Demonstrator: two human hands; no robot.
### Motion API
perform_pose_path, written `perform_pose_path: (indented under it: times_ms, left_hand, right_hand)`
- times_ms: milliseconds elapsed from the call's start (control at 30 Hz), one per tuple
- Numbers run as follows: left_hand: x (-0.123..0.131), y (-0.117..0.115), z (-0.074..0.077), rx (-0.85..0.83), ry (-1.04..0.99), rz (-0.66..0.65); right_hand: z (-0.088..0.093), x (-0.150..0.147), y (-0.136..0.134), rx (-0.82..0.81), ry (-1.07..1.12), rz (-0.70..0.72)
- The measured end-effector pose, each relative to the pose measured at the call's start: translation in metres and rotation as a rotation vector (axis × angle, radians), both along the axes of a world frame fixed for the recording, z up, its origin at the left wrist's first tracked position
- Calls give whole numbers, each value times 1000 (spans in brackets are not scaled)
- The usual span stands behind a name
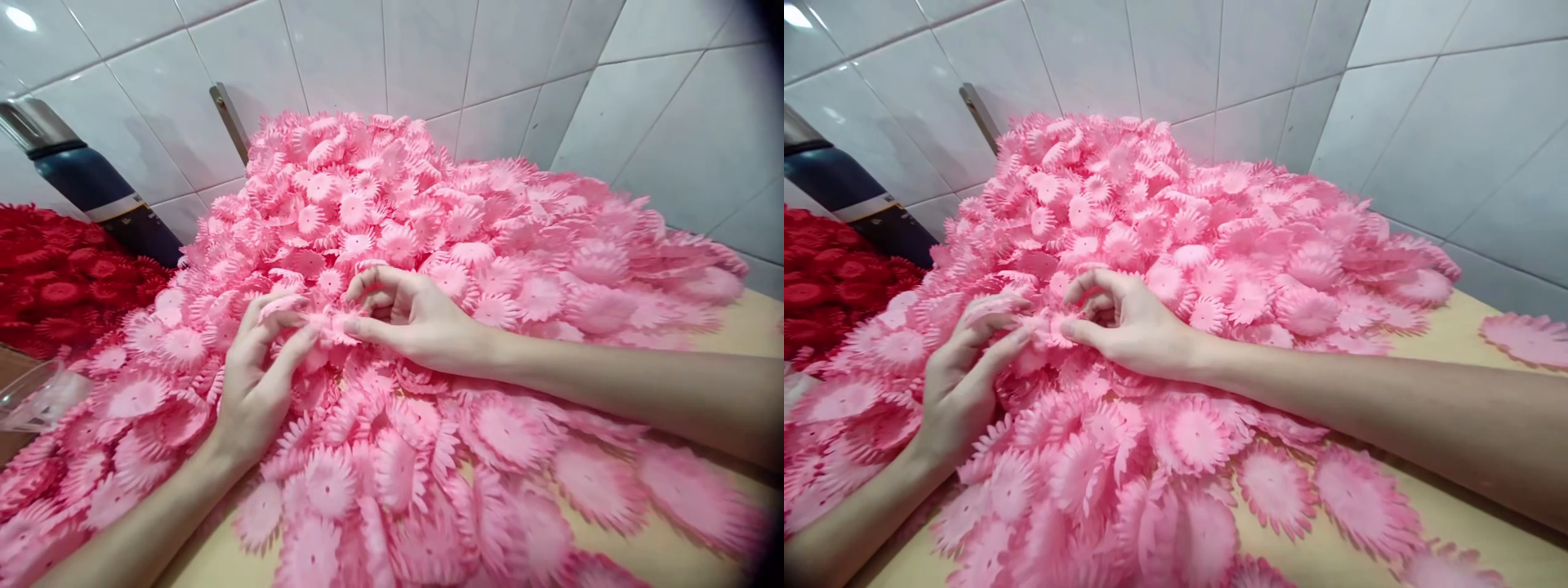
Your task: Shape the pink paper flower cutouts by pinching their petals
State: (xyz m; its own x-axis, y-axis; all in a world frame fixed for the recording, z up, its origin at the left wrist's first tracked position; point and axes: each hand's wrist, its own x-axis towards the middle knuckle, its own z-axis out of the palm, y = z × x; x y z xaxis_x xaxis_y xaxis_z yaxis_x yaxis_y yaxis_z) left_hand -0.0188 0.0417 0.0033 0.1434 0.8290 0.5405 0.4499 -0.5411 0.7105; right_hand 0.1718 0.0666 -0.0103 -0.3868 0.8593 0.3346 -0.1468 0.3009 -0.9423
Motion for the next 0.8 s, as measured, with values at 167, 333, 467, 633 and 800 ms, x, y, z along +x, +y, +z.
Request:
perform_pose_path:
  times_ms: [167, 333, 467, 633, 800]
  left_hand:
    - [2, 7, -5, 18, -298, 166]
    - [-2, 22, -7, -153, -572, 268]
    - [-3, 18, -4, -204, -403, 149]
    - [-4, 5, 1, -98, -42, 123]
    - [1, 0, 6, 33, 187, -15]
  right_hand:
    - [0, 0, 1, -15, 53, 2]
    - [1, 2, -1, -30, -13, -26]
    - [-1, 2, 1, 21, 12, 25]
    - [-3, 1, 2, -35, 8, 59]
    - [-3, 1, 1, -45, -20, 71]
